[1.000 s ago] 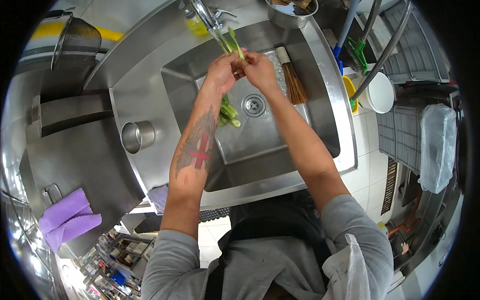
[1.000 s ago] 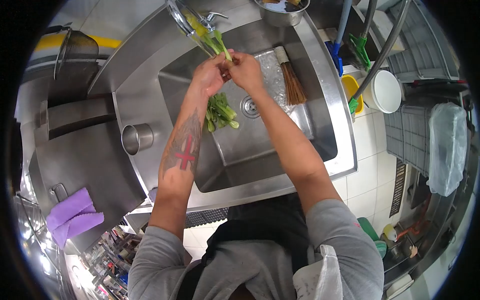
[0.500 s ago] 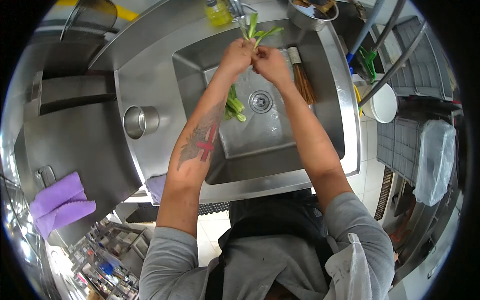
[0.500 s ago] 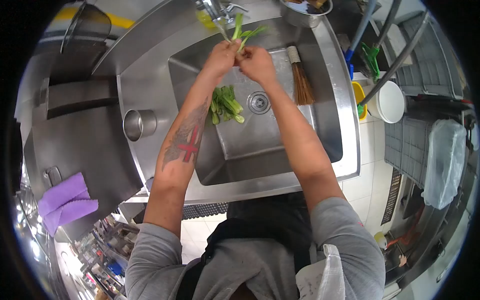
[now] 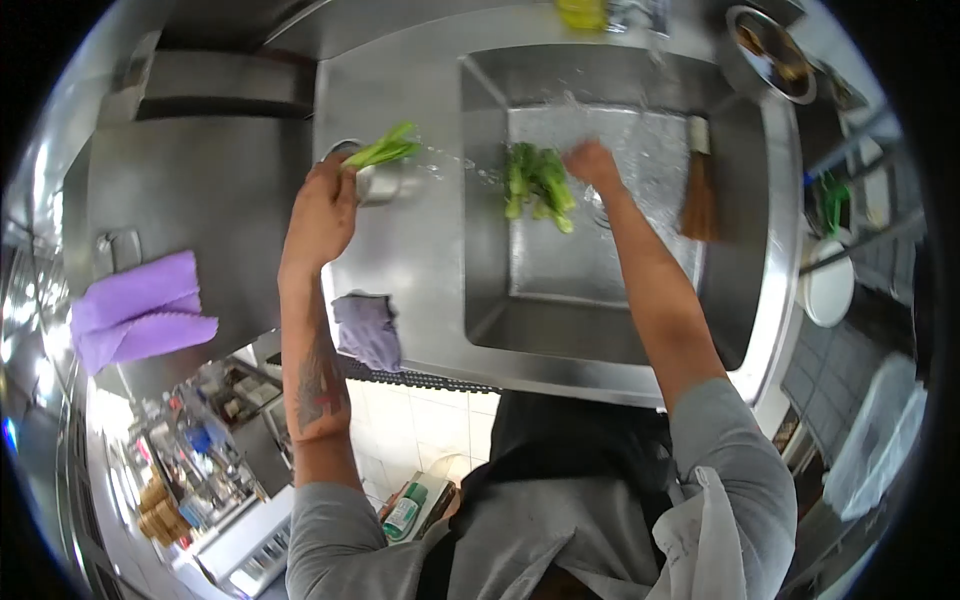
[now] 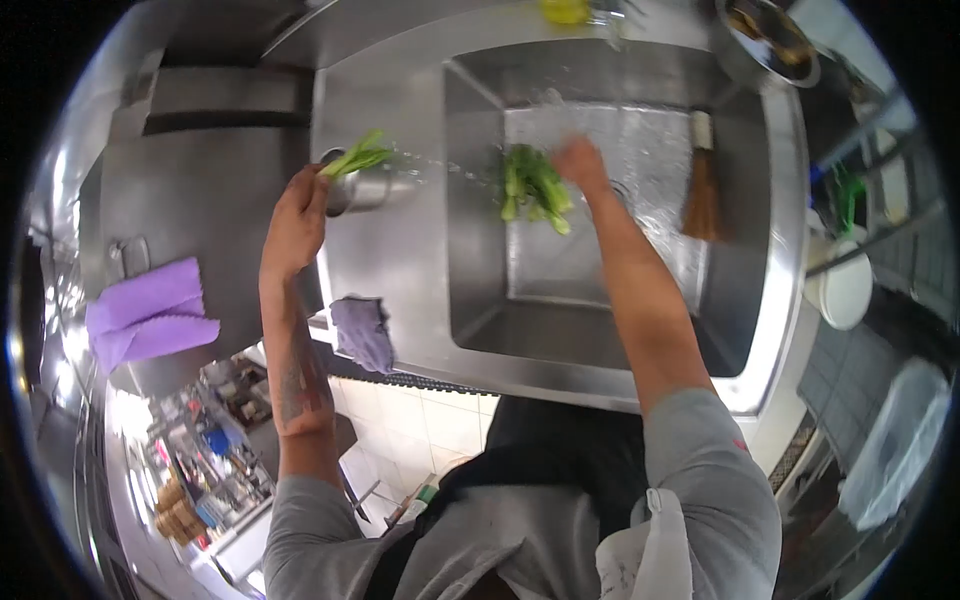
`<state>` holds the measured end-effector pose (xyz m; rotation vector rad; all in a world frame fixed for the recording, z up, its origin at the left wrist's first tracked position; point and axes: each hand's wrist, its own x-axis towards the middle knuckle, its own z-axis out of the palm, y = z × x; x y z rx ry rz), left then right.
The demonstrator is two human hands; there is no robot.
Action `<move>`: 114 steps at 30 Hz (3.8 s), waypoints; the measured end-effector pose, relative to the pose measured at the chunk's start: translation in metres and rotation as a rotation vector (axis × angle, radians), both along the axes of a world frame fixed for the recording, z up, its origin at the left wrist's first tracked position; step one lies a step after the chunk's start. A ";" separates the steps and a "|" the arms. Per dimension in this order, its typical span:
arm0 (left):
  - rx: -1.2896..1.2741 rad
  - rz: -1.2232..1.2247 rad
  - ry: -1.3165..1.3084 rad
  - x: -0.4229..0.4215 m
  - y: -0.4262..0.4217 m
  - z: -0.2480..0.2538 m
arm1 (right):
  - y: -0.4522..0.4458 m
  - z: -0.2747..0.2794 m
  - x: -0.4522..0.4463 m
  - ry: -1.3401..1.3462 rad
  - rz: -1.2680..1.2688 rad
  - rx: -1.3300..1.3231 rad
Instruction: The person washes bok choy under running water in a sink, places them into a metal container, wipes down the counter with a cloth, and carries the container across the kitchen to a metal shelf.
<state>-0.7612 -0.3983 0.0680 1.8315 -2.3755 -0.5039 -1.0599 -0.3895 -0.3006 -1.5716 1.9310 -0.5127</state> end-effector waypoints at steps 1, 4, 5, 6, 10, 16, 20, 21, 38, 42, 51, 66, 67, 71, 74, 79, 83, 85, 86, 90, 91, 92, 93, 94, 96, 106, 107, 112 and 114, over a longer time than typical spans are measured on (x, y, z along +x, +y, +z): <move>-0.089 0.075 0.028 0.020 -0.001 0.003 | 0.026 -0.001 0.015 0.077 0.097 0.212; -0.190 0.331 0.184 0.070 -0.013 -0.020 | 0.074 -0.052 0.056 0.036 0.118 0.565; -0.227 0.392 0.275 0.076 -0.018 -0.032 | 0.089 -0.059 0.065 -0.019 -0.008 0.494; -0.234 0.402 0.265 0.077 -0.022 -0.046 | 0.094 -0.069 0.072 -0.025 0.006 0.491; -0.470 0.381 0.119 0.058 -0.012 -0.077 | 0.100 -0.076 0.072 -0.011 -0.023 0.378; -0.031 0.363 0.600 -0.022 0.062 -0.115 | 0.080 -0.017 -0.007 -1.113 -0.571 0.233; 0.235 0.080 0.795 -0.134 0.079 -0.172 | 0.023 0.043 -0.053 -1.454 -0.795 0.184; 0.289 0.039 0.817 -0.158 0.072 -0.181 | 0.013 0.051 -0.068 -1.433 -0.734 0.202; 1.162 0.151 1.322 -0.308 -0.021 -0.199 | 0.052 0.161 -0.090 -0.650 -0.674 -0.352; 1.019 0.243 1.290 -0.296 -0.021 -0.184 | 0.044 0.168 -0.090 -0.593 -0.519 -0.178; 1.162 0.198 1.361 -0.288 -0.022 -0.170 | 0.045 0.200 -0.084 -0.440 -0.348 -0.061; 1.486 -0.022 1.472 -0.280 -0.033 -0.183 | 0.039 0.179 -0.074 -0.872 -0.618 -0.348; 1.147 0.146 1.426 -0.289 -0.022 -0.178 | 0.034 0.171 -0.074 -0.573 -0.611 -0.441; 1.058 0.153 1.407 -0.306 -0.022 -0.169 | 0.037 0.192 -0.077 -0.345 -0.601 -0.425; 0.942 0.408 1.455 -0.315 -0.027 -0.155 | 0.042 0.200 -0.070 -0.286 -0.516 -0.216; 1.014 0.411 1.285 -0.301 -0.058 -0.164 | 0.072 0.218 -0.070 -0.547 -0.407 -0.176; 0.909 0.347 1.290 -0.294 -0.090 -0.169 | 0.132 0.250 -0.080 -0.510 -0.175 0.150; 0.431 0.138 0.950 -0.281 -0.104 -0.185 | 0.151 0.238 -0.081 -0.514 -0.206 0.213; -0.024 -0.064 0.572 -0.274 -0.108 -0.188 | 0.159 0.227 -0.080 -0.523 -0.245 0.274; 0.676 0.115 0.163 -0.221 -0.049 -0.168 | 0.142 0.174 -0.067 -0.641 -0.326 0.259; 0.869 0.249 0.248 -0.208 -0.021 -0.174 | 0.133 0.173 -0.055 -0.771 -0.335 0.250; 0.946 0.213 0.412 -0.197 -0.003 -0.171 | 0.127 0.171 -0.043 -0.903 -0.342 0.247; 1.015 0.181 0.582 -0.185 0.011 -0.168 | 0.117 0.176 -0.036 -0.888 -0.206 0.247; 0.996 0.202 0.574 -0.174 0.019 -0.165 | 0.108 0.175 -0.029 -0.906 -0.182 0.246; 0.734 0.268 0.829 -0.144 0.020 -0.152 | 0.081 0.168 -0.014 -1.054 -0.285 0.296; -0.042 0.529 0.422 0.059 -0.028 -0.046 | 0.049 -0.072 0.079 0.148 -0.019 0.256; -0.071 0.499 0.322 0.069 -0.035 -0.052 | 0.056 -0.058 0.076 0.184 -0.014 0.245; -0.318 0.560 0.492 0.083 -0.029 -0.072 | 0.055 -0.048 0.058 0.139 0.077 0.224; -0.386 0.464 0.592 0.077 -0.016 -0.087 | 0.051 -0.044 0.044 0.058 -0.011 0.258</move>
